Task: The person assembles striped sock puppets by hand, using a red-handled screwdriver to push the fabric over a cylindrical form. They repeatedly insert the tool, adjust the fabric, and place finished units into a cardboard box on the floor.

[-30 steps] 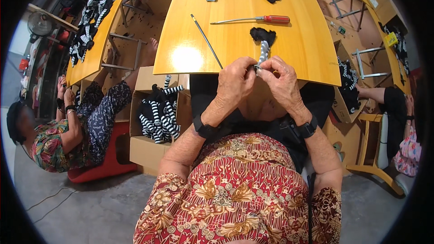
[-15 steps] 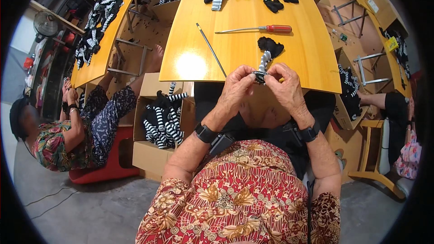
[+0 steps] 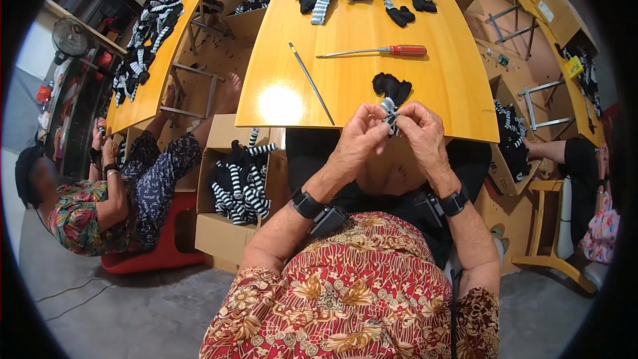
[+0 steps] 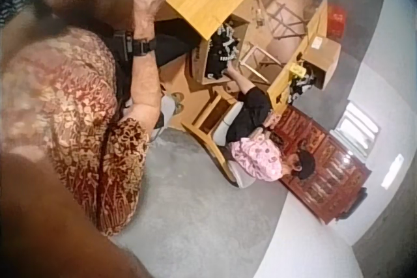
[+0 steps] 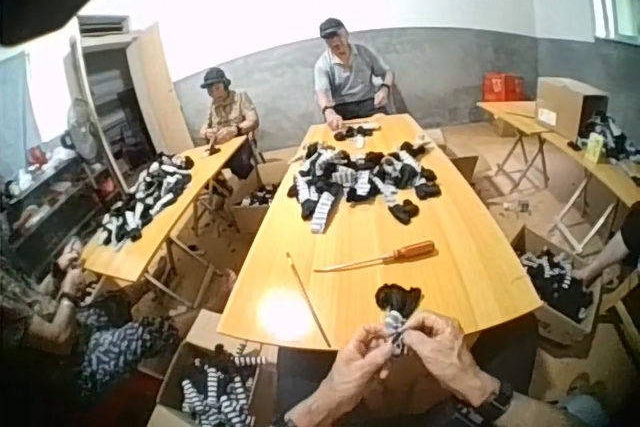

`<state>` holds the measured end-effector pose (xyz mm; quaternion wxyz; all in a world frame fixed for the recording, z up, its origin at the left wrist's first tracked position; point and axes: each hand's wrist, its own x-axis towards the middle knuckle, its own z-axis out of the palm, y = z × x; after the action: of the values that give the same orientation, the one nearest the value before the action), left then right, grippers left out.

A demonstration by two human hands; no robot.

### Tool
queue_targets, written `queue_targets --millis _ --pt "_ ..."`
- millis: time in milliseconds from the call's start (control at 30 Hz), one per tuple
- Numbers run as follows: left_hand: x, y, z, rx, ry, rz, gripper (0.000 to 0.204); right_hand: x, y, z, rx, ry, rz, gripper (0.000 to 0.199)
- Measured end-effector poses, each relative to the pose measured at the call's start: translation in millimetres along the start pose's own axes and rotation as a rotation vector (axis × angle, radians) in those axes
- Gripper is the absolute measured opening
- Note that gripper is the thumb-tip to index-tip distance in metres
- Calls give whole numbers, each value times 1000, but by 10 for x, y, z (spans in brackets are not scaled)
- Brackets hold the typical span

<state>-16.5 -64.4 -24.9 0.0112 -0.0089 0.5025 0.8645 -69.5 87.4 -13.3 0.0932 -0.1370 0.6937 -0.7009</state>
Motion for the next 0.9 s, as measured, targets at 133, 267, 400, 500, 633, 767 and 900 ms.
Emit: queue_targets --millis 133,267,400,500,633,767,900 --pt "71 -45 -43 477 148 176 17 -13 15 35 -83 18 -121 3" --pt "135 -2 -70 803 247 157 13 -83 50 131 -93 -17 -139 5" --pt "130 -1 -109 886 180 207 14 -102 8 92 -158 -117 -158 9" --pt "112 81 -85 757 123 92 13 -112 -44 58 -162 -99 -119 13" --pt "109 12 -57 800 104 265 10 -137 -242 78 -249 -35 -187 14" --pt "122 107 79 825 81 278 10 -75 -235 -18 -192 -19 -211 21" --pt "53 153 216 973 132 369 11 -189 -341 -10 -368 5 -307 22"
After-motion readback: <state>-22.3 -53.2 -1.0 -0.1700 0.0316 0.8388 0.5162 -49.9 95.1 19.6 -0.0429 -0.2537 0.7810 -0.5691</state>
